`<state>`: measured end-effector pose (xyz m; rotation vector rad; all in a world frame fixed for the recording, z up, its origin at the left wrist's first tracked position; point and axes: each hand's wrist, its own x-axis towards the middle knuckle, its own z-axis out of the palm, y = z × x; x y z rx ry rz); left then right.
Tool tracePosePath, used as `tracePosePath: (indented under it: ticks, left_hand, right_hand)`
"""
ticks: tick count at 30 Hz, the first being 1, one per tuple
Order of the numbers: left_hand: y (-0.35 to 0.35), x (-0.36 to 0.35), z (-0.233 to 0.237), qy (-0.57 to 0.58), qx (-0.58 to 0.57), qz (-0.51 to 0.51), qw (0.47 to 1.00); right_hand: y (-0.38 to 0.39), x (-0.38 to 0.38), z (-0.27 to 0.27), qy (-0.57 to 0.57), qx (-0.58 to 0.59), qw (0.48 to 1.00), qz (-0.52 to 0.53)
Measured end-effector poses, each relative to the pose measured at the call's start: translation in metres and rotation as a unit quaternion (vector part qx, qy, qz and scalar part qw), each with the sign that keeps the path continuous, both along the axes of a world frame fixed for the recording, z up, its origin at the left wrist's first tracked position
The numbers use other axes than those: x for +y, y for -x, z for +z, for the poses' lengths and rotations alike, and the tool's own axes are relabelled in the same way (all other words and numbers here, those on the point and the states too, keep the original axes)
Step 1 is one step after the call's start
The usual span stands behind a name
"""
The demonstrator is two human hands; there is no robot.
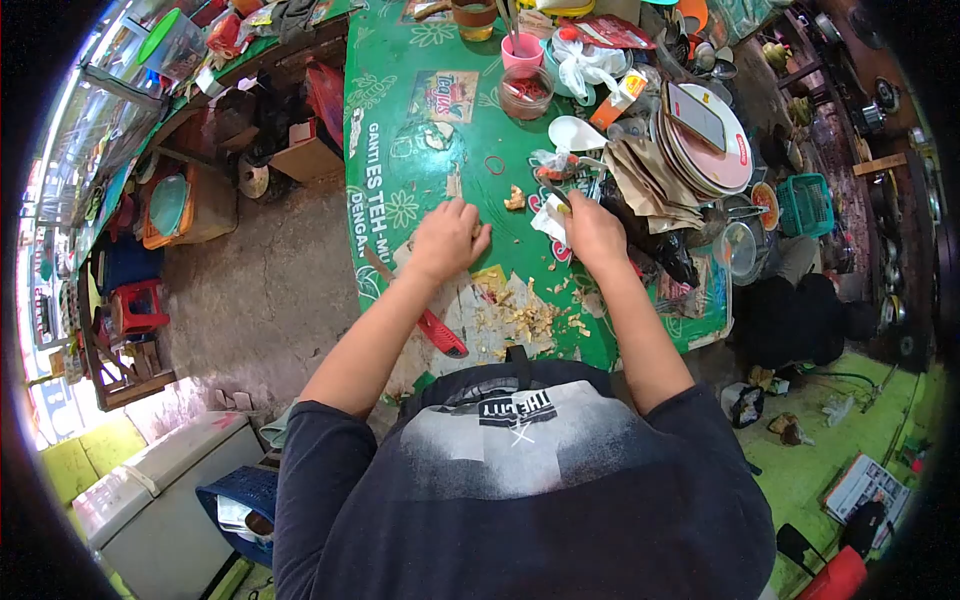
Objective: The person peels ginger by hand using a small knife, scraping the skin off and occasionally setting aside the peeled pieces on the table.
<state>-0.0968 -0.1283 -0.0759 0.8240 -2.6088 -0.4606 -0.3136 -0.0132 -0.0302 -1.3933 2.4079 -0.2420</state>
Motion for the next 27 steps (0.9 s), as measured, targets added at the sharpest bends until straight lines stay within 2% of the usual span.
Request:
tracePosePath:
  ticks: [3, 5, 7, 9, 11, 12, 13, 15, 17, 19, 20, 23, 24, 26, 27]
  left_hand:
    - [-0.002, -0.020, 0.009, -0.004, 0.011, 0.025, 1.000]
    - [-0.004, -0.033, 0.011, 0.008, 0.042, 0.018, 0.999]
    - [-0.008, -0.040, 0.006, 0.005, 0.061, 0.007, 0.998]
    - [-0.015, -0.053, -0.009, -0.240, 0.128, 0.001, 0.962]
    - [-0.025, -0.062, -0.001, -0.465, 0.289, 0.050, 0.835]
    - [-0.034, -0.070, 0.000, -0.534, 0.309, 0.102, 0.781]
    - [-0.044, -0.074, 0.009, -0.535, 0.337, 0.115, 0.766]
    - [-0.065, -0.073, 0.031, -0.407, 0.271, 0.176, 0.854]
    - [-0.082, -0.064, 0.035, -0.323, 0.257, 0.209, 0.887]
    - [-0.093, -0.035, 0.039, -0.343, 0.215, 0.241, 0.882]
    - [-0.094, -0.014, 0.043, -0.396, 0.197, 0.213, 0.871]
    - [-0.076, 0.056, 0.062, -0.544, 0.140, 0.179, 0.808]
    - [-0.070, 0.074, 0.059, -0.544, 0.141, 0.175, 0.809]
    - [-0.064, 0.101, 0.046, -0.694, 0.245, 0.186, 0.651]
    - [-0.064, 0.107, 0.040, -0.693, 0.245, 0.185, 0.652]
  right_hand:
    - [0.005, 0.008, -0.006, 0.009, -0.014, 1.000, 0.020]
    - [-0.001, 0.006, -0.004, 0.040, -0.014, 0.999, -0.002]
    - [-0.008, -0.003, 0.002, 0.096, -0.104, 0.990, -0.015]
    - [-0.016, -0.018, -0.008, 0.085, -0.116, 0.990, -0.009]
    - [-0.030, -0.034, -0.014, 0.114, -0.105, 0.988, 0.016]
    - [-0.036, -0.041, -0.019, 0.106, -0.096, 0.989, 0.026]
    - [-0.040, -0.047, -0.024, 0.109, -0.099, 0.989, 0.026]
    - [-0.046, -0.055, -0.032, 0.090, -0.098, 0.990, 0.044]
    - [-0.053, -0.050, -0.032, 0.105, -0.101, 0.989, 0.032]
    - [-0.062, -0.034, -0.018, 0.122, -0.175, 0.972, 0.096]
    - [-0.069, -0.024, -0.008, 0.108, -0.217, 0.966, 0.092]
    - [-0.091, 0.010, 0.009, 0.107, -0.302, 0.942, 0.097]
    - [-0.098, 0.021, 0.005, 0.129, -0.318, 0.935, 0.095]
    - [-0.103, 0.033, 0.001, 0.151, -0.334, 0.926, 0.095]
    - [-0.104, 0.038, 0.001, 0.143, -0.335, 0.927, 0.089]
